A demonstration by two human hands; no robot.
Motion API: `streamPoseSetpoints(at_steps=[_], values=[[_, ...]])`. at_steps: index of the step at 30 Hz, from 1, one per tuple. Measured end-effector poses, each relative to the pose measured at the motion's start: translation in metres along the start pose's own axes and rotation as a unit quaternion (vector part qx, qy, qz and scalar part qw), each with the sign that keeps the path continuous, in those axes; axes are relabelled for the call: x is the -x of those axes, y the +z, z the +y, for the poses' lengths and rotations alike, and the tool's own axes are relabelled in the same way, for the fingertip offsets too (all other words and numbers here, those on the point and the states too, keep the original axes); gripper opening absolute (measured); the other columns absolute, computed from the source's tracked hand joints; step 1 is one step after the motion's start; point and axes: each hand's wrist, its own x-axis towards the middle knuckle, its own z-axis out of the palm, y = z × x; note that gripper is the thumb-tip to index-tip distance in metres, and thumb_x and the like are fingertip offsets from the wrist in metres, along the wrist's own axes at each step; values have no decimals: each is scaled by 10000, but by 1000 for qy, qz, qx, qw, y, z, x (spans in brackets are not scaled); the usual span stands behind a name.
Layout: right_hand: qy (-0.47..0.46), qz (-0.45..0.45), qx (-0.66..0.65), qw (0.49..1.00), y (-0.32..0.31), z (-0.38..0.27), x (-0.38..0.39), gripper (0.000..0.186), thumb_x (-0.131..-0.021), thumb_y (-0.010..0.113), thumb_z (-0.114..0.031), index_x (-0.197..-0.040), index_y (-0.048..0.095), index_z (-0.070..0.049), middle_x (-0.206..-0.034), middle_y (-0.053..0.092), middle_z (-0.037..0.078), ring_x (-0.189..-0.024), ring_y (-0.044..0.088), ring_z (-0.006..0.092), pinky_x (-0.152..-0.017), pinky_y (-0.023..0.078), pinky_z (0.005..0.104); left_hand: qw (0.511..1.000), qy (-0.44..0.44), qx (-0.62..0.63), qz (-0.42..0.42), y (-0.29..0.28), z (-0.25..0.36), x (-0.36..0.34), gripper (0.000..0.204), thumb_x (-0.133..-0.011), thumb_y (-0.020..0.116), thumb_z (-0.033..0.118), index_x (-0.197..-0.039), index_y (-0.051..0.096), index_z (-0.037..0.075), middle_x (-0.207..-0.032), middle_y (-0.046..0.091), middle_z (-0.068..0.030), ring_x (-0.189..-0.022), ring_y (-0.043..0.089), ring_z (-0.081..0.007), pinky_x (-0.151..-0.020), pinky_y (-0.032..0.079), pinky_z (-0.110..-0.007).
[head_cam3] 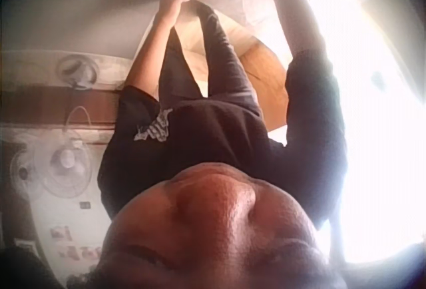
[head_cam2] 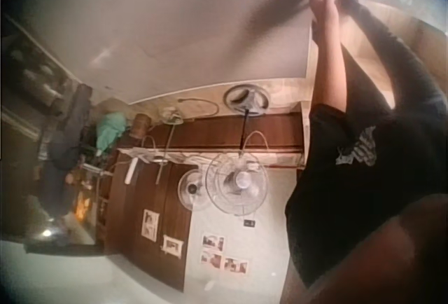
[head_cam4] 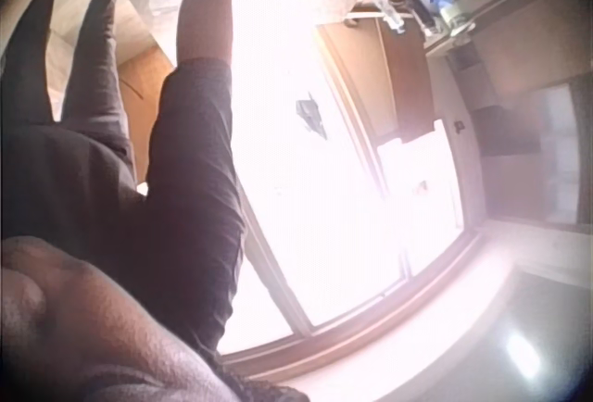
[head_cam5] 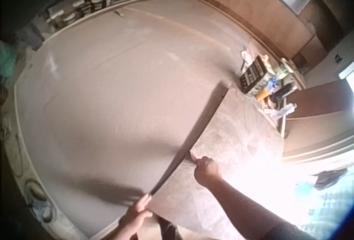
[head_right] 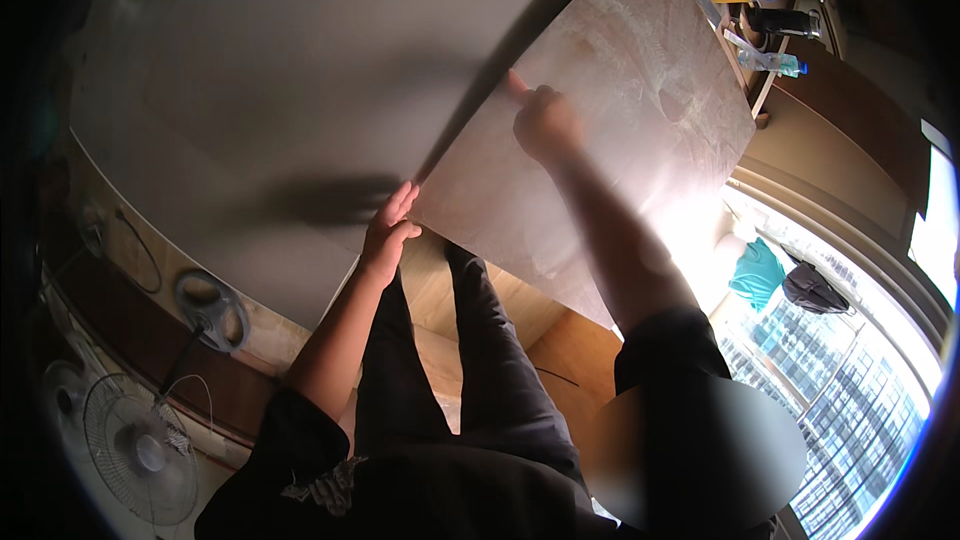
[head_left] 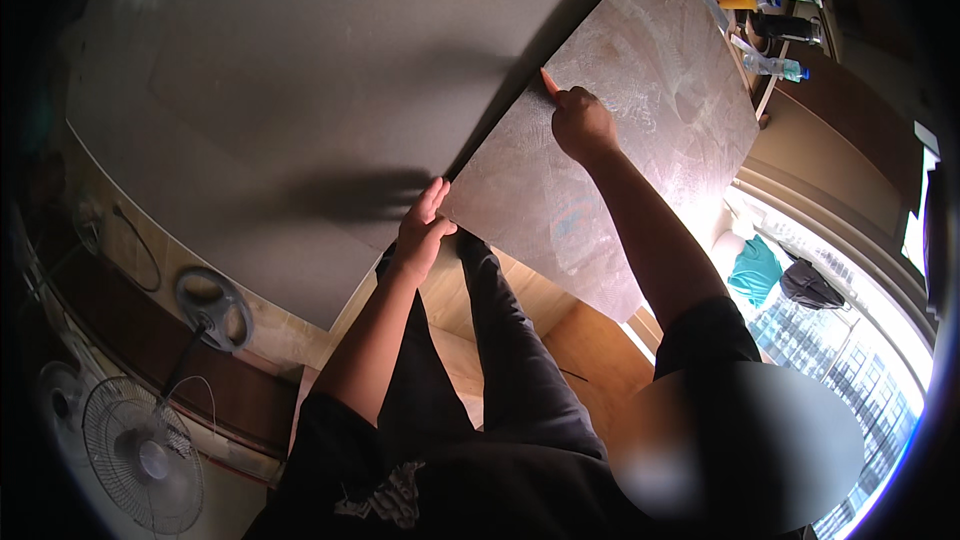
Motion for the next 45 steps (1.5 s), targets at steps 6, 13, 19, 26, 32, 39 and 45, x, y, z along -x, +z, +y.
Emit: streamPoseSetpoints(at_steps=[6,13,19,26,32,39,45], values=[[-103,-48,-2,994,0,-54,44,354,-822,449,-51,-1131,577,-166,-974,588,103,-966,565,283,-837,486,394,1000,-11,24,4,1,4,3,713,-763,472,-32,-1443,257,-13,-1486,325,-171,-1375,307,-224,-960,397,-283],[-215,-55,-51,974,26,-58,122,166,-762,545,-40,-894,644,-62,-894,616,85,-905,578,279,-833,494,383,998,13,59,20,-12,-14,-1,677,-771,445,3,-1429,286,-17,-1452,371,-188,-1344,351,-296,-975,405,-318],[-163,-71,6,984,-31,-34,84,245,-807,538,-47,-1007,670,-100,-923,650,80,-937,584,292,-829,483,400,996,-22,-2,86,-7,-11,5,608,-783,454,26,-1378,354,-50,-1362,465,-207,-1206,491,-276,-960,418,-325],[-179,-35,24,983,19,-32,90,348,-805,549,-53,-1132,602,-159,-1132,582,64,-1058,542,298,-881,454,441,983,-90,74,144,0,-25,11,516,-832,484,50,-1319,399,-96,-1174,560,-204,-1049,585,-243,-882,455,-290],[-213,-112,89,967,23,-11,133,507,-751,564,-29,-1224,575,-210,-1288,480,39,-1245,406,268,-1047,305,477,973,-107,121,167,6,-17,13,592,-818,529,100,-1344,351,-105,-1179,549,-216,-1099,575,-296,-1012,418,-386],[-214,-207,163,941,22,47,184,583,-748,572,-43,-1281,536,-277,-1397,400,27,-1338,297,277,-1135,189,518,964,-116,141,195,16,-10,13,566,-810,502,70,-1328,356,-105,-1199,530,-227,-1126,553,-318,-1025,397,-408],[-167,-215,137,952,28,93,227,513,-764,569,-57,-1238,567,-250,-1371,435,21,-1311,331,279,-1105,234,524,962,-136,147,184,15,-11,13,567,-806,489,69,-1334,357,-89,-1226,517,-224,-1168,526,-321,-1029,385,-400]])
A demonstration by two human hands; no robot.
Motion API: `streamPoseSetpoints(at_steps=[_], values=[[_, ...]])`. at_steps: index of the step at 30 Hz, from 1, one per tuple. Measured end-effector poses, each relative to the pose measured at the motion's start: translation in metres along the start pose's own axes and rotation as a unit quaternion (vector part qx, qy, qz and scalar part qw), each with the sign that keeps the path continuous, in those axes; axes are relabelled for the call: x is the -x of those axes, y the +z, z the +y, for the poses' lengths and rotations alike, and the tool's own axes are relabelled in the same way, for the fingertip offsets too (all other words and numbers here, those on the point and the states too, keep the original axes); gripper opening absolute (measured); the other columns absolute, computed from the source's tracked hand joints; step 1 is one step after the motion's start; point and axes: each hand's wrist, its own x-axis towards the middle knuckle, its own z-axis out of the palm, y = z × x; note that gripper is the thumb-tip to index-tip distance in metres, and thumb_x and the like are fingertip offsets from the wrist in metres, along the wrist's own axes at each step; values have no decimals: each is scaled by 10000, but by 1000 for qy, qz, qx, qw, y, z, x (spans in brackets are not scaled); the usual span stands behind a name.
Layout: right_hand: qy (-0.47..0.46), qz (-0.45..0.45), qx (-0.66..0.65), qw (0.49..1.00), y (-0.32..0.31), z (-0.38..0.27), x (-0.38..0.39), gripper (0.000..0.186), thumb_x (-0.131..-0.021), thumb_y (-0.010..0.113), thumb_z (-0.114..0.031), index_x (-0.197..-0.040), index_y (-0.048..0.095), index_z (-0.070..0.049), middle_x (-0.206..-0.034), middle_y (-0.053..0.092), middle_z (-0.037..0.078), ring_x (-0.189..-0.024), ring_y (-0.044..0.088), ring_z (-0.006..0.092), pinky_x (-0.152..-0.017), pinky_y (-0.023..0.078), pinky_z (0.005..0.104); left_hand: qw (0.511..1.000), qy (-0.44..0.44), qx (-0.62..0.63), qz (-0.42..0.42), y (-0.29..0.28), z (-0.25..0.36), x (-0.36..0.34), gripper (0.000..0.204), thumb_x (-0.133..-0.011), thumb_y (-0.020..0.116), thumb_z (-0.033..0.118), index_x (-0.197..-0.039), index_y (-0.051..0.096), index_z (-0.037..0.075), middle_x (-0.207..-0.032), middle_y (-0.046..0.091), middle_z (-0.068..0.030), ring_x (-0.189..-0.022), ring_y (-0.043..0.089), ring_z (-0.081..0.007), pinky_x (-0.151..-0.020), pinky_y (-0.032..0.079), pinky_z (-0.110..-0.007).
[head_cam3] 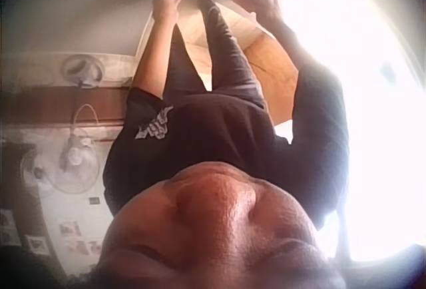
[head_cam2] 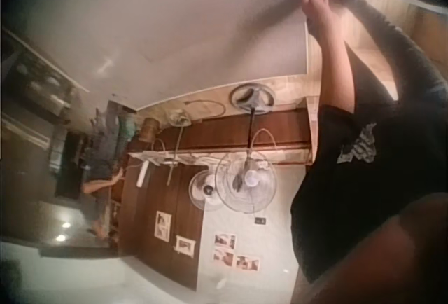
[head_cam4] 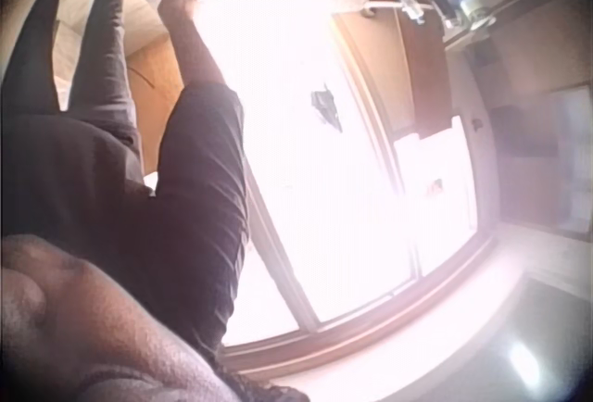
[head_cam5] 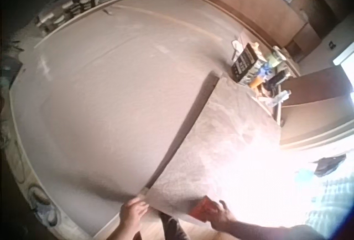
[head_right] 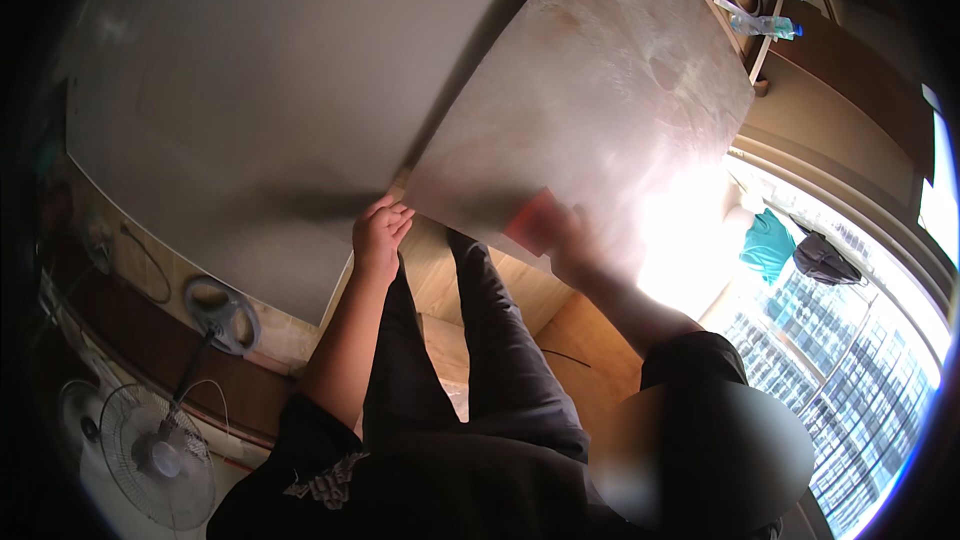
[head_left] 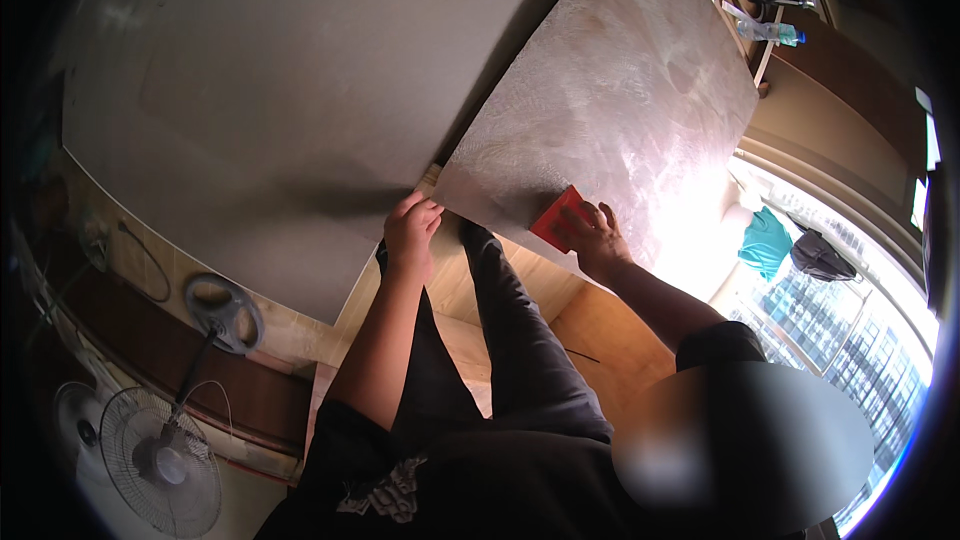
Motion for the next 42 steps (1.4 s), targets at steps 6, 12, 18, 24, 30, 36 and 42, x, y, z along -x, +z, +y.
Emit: streamPoseSetpoints(at_steps=[6,12,18,24,30,36,42], values=[[122,140,-257,948,-58,3,6,257,-917,494,-134,-1141,603,-72,-1043,641,126,-979,595,336,-858,473,398,1000,27,-14,4,-8,-5,-1,470,-844,527,107,-1265,463,-92,-1069,593,-135,-999,591,-205,-895,446,-293],[356,204,-290,865,8,31,-12,254,-909,510,-146,-1130,571,-38,-1041,606,174,-981,576,374,-845,458,434,995,69,-63,-24,1,-18,-4,456,-839,518,51,-1261,465,-115,-1061,595,-127,-952,571,-163,-827,445,-233],[200,223,-204,932,4,-78,-35,331,-794,538,-77,-1123,517,-51,-1084,537,136,-1017,514,334,-836,440,435,995,53,-80,-8,-8,-20,-8,487,-828,509,36,-1292,448,-101,-1137,581,-150,-996,592,-196,-873,440,-265],[88,152,-253,951,-16,-157,-24,244,-811,522,-114,-1051,549,-81,-1046,548,111,-961,543,325,-821,464,442,997,5,-76,-34,-10,-3,-6,502,-849,460,109,-1305,432,-99,-1199,556,-187,-1119,571,-251,-977,418,-327],[197,282,-217,913,-59,-77,-44,206,-834,500,-85,-1036,542,-78,-984,563,132,-887,545,340,-752,470,439,992,-17,-113,-57,-10,6,-7,516,-868,426,146,-1316,387,-108,-1229,536,-198,-1152,550,-271,-1010,398,-363],[86,128,-330,931,-50,-108,-21,182,-835,489,-106,-983,592,-83,-977,622,146,-976,588,336,-807,479,441,986,3,-162,-32,-11,-1,-6,467,-858,499,161,-1284,456,-26,-1068,605,-103,-974,608,-195,-880,447,-324],[285,165,-574,749,-18,-21,37,266,-875,484,-159,-1099,578,-52,-938,641,220,-933,621,370,-811,481,387,958,34,-283,-23,7,12,13,501,-865,563,230,-1315,458,35,-1015,602,-55,-890,586,-138,-793,443,-289]])
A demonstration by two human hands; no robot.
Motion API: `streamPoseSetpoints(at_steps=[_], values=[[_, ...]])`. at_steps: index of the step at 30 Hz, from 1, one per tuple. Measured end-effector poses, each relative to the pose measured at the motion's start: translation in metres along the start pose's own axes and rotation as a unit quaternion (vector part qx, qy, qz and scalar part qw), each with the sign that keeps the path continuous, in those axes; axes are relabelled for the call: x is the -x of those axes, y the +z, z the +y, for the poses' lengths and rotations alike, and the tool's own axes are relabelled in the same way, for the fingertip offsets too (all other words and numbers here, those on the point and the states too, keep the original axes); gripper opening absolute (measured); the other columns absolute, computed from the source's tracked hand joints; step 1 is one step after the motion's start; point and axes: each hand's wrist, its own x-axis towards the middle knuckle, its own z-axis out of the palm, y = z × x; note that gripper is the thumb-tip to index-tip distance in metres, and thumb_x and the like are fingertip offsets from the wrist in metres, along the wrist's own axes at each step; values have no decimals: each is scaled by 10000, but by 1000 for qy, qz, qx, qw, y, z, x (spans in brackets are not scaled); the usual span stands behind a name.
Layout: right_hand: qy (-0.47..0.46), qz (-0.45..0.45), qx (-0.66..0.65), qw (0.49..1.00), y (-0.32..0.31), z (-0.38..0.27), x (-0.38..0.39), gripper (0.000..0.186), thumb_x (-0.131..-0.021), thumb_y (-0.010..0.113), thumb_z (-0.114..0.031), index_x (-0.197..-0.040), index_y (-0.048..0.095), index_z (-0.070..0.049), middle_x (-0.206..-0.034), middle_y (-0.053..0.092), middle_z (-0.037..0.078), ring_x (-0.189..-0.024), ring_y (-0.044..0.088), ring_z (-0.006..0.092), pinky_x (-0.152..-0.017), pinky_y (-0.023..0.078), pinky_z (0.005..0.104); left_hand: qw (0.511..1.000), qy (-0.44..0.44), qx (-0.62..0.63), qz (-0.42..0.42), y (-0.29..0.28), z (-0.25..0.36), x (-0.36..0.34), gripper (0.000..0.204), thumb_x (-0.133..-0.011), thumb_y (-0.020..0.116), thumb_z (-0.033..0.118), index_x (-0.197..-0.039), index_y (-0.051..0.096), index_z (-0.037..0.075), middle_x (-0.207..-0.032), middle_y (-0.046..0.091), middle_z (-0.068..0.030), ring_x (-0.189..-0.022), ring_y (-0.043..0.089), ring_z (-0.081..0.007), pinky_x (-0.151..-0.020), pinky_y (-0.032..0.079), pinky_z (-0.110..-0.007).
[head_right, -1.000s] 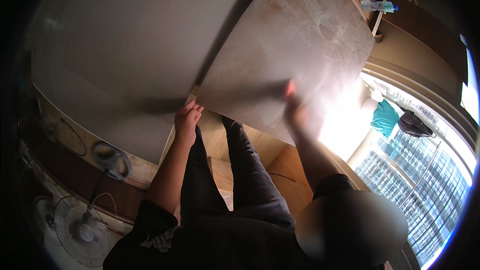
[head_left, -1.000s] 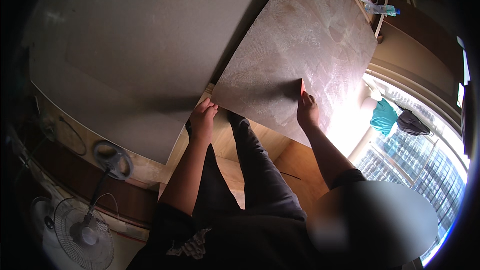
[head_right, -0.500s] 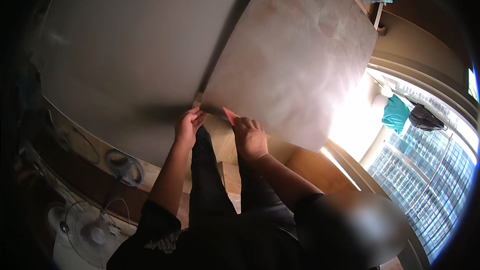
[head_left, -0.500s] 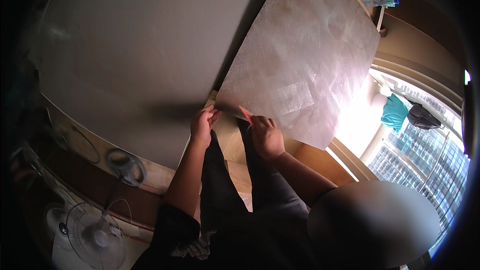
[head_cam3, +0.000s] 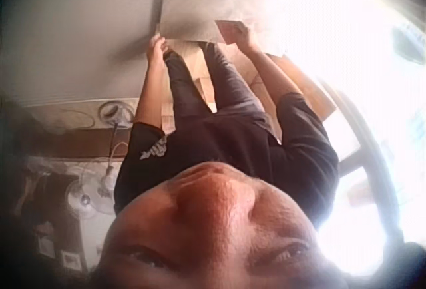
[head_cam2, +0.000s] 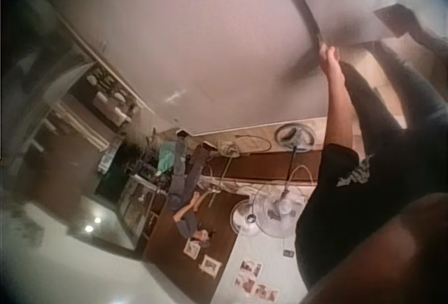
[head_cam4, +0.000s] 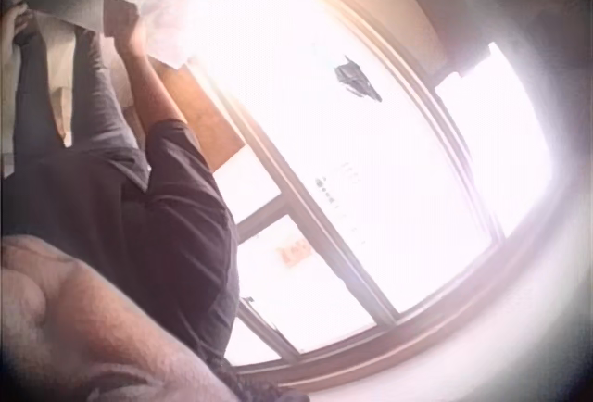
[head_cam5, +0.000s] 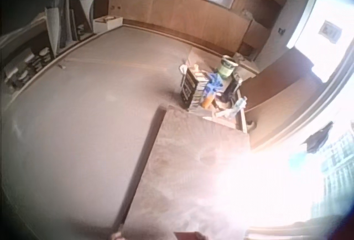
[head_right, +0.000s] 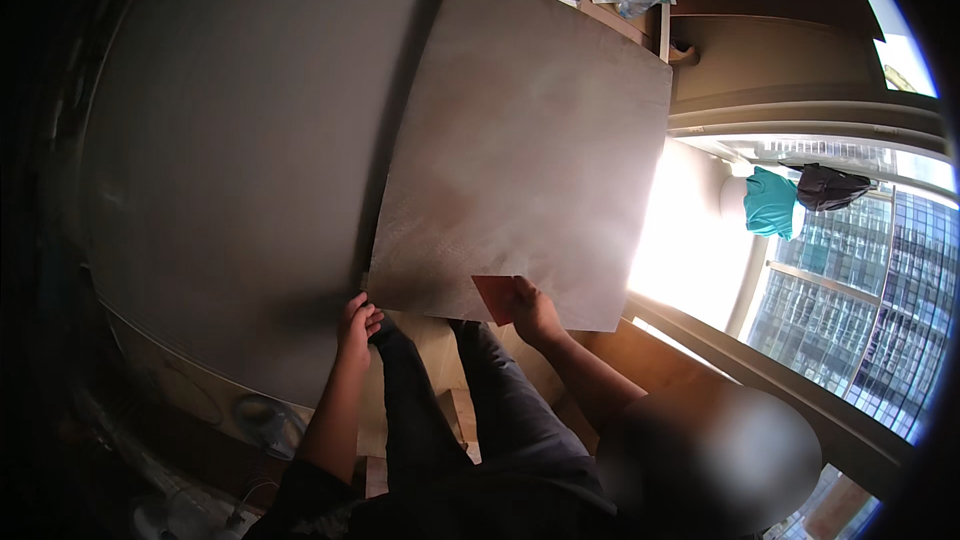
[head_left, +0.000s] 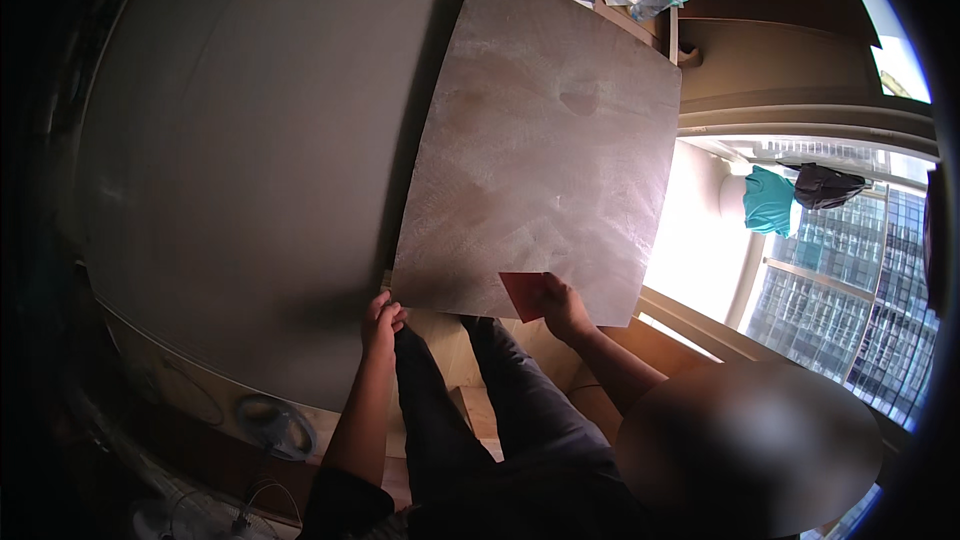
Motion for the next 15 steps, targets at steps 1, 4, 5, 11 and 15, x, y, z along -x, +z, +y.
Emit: streamPoseSetpoints(at_steps=[1,4,5,11,15], values=[[25,29,-56,998,-20,40,-7,270,-850,479,-33,-1100,573,14,-952,650,85,-901,594,158,-820,468,299,999,7,-30,-11,1,0,-3,506,-866,570,237,-1318,458,40,-1019,600,-54,-886,581,-137,-786,442,-288],[103,54,-288,950,-99,76,-12,272,-780,473,-31,-1016,592,35,-944,638,121,-863,612,202,-804,486,323,993,5,-114,-12,5,10,-6,541,-849,623,296,-1302,466,45,-1013,585,-48,-865,547,-129,-766,433,-284],[134,143,-316,928,-119,130,-13,264,-771,462,-67,-979,599,21,-895,629,110,-794,612,214,-740,496,332,990,-8,-140,-22,11,14,-8,550,-842,634,304,-1297,467,45,-1008,583,-48,-862,539,-128,-770,433,-285],[132,210,-412,877,-190,171,-32,335,-897,369,-232,-711,565,-35,-590,535,82,-490,480,181,-482,389,309,947,98,-298,75,-2,9,-46,501,-828,674,310,-1200,530,7,-1029,607,-78,-900,568,-185,-826,463,-317],[39,169,-75,982,-217,254,-53,407,-929,332,-262,-615,498,-64,-484,462,81,-360,384,199,-344,312,331,910,235,-334,74,42,64,-66,450,-862,647,272,-1192,537,-13,-1154,614,-161,-1040,596,-237,-879,475,-345]])
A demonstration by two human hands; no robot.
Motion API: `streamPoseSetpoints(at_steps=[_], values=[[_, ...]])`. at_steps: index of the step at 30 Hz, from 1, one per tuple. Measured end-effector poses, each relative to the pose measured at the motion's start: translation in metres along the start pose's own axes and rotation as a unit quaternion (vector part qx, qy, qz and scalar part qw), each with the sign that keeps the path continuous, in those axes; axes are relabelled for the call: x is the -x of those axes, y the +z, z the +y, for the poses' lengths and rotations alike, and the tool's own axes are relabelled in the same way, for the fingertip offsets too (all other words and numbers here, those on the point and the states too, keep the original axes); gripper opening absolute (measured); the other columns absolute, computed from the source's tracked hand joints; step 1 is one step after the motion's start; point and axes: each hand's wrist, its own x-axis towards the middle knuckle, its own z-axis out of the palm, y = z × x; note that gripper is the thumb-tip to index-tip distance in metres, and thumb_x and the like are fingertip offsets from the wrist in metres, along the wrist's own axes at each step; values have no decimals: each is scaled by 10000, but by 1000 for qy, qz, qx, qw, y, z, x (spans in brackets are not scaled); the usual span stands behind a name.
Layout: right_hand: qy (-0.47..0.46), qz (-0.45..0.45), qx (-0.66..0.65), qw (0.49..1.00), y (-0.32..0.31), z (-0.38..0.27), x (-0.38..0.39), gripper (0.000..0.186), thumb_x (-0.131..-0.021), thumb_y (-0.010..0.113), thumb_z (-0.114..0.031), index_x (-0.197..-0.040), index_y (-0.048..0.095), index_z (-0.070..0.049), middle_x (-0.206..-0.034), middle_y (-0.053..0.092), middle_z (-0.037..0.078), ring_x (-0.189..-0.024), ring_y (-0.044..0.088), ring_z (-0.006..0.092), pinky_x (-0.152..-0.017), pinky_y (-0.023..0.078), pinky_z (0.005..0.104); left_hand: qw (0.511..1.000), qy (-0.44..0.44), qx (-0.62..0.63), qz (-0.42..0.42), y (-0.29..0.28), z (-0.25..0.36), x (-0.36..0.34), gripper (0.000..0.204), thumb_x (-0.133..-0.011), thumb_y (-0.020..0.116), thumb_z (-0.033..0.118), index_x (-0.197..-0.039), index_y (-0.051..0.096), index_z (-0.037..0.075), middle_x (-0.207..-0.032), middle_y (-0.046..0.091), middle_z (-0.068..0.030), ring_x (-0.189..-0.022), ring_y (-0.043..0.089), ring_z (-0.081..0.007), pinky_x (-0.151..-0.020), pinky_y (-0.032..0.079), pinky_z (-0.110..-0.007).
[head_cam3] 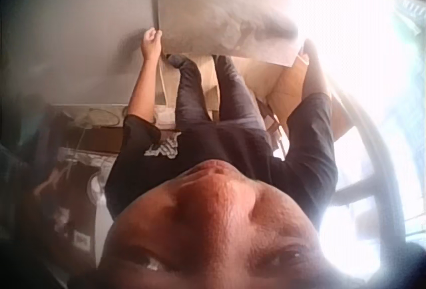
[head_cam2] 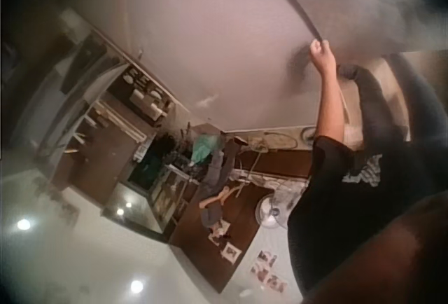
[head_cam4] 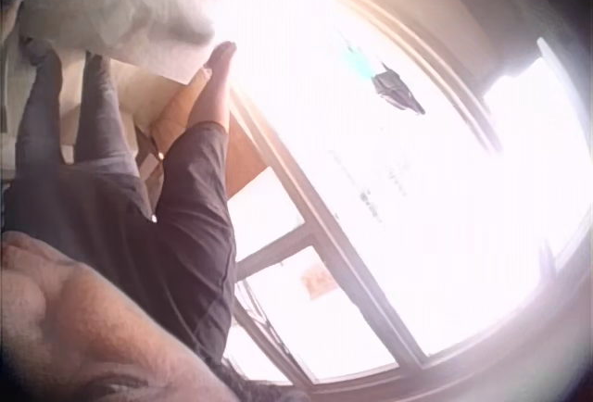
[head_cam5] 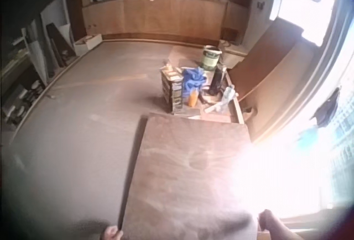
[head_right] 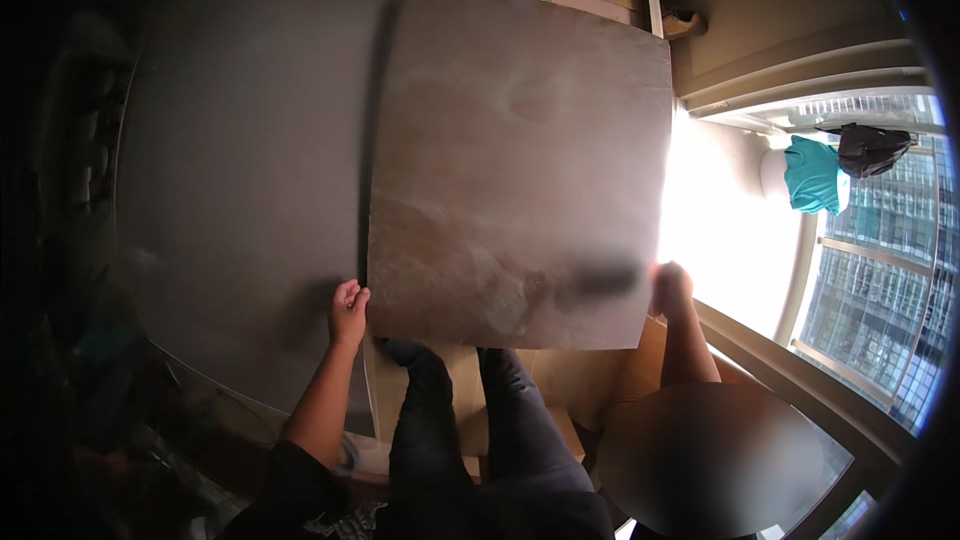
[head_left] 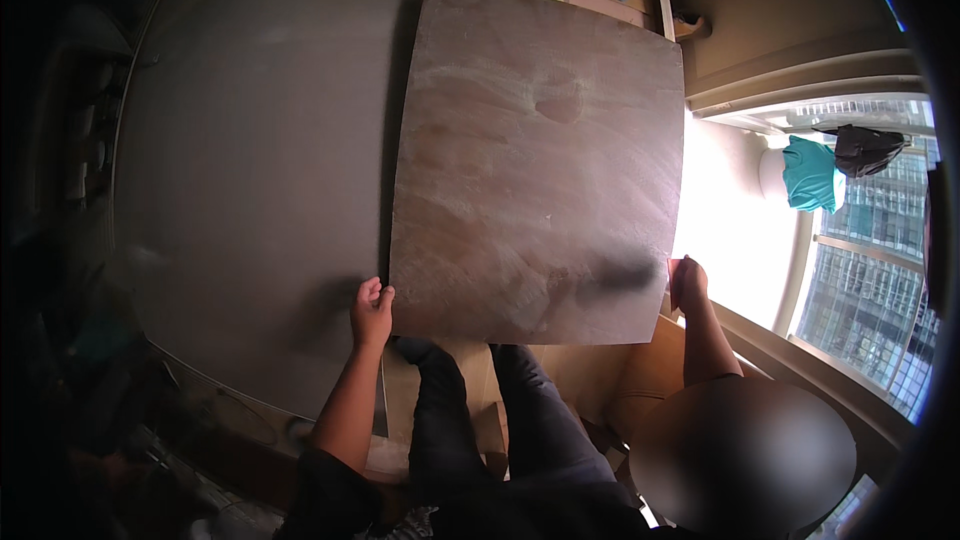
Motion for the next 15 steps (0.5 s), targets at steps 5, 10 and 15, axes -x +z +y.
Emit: streamPoseSetpoints(at_steps=[5,10,15], values=[[242,-80,62,965,7,-39,-53,193,-764,713,-191,-783,564,-70,-655,611,86,-597,632,238,-553,508,339,999,28,36,26,16,51,-90,535,-861,639,269,-1287,483,-14,-1230,577,-176,-1087,584,-243,-923,456,-329],[-8,-105,255,961,-3,22,-69,205,-704,727,-189,-768,560,-90,-650,593,89,-589,597,250,-528,470,331,1000,-1,15,-24,51,110,-136,614,-843,628,311,-1330,449,-18,-1295,534,-187,-1172,537,-260,-972,422,-334],[-83,-112,201,970,-7,39,-73,314,-853,377,-195,-609,514,-53,-457,454,93,-303,396,219,-288,306,331,996,-41,62,-41,53,125,-136,618,-815,621,275,-1332,451,-20,-1328,510,-193,-1235,488,-270,-1021,374,-329]])
